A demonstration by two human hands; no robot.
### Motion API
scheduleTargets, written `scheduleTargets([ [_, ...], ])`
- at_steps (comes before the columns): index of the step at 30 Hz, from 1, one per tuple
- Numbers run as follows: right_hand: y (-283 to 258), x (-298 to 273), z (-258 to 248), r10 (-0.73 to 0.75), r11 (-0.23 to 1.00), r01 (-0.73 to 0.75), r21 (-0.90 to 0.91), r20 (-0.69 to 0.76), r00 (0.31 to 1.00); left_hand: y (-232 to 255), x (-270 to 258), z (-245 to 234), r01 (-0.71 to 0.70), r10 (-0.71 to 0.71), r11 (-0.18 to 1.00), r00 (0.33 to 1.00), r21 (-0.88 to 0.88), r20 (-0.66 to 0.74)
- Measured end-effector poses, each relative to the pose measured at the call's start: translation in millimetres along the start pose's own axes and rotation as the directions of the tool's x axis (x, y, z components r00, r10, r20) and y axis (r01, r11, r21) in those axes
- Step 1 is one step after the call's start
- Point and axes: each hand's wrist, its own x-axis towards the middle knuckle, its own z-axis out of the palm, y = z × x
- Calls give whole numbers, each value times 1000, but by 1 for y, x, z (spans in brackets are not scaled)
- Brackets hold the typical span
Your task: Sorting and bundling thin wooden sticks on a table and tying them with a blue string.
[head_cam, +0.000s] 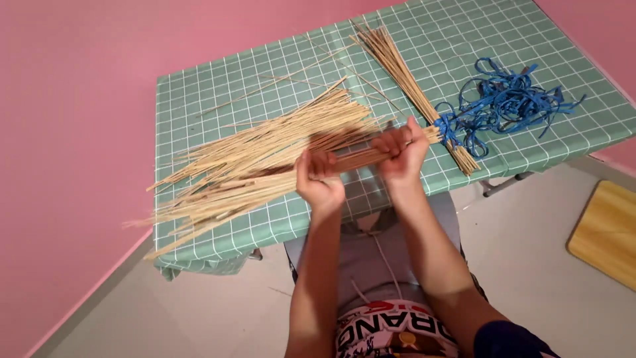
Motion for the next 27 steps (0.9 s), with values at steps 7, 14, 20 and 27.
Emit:
scheduleTargets([
  [7, -8, 8, -12, -55, 995, 57, 77, -29, 998, -18, 11, -26, -8, -52, 981, 952, 193, 303],
  [14, 18, -10, 4, -34, 999, 34, 18, -1, 999, -54, 27, -71, -62, -62, 971, 868, 231, 493],
  [20, 12, -24, 18, -63, 998, 63, -17, 34, 997, -31, 42, -94, -167, -308, 806, 701, 568, 643],
  [27, 24, -19, 17, -68, 997, 69, -19, 45, 997, -44, 56, -139, -281, -178, 823, 698, 494, 694],
])
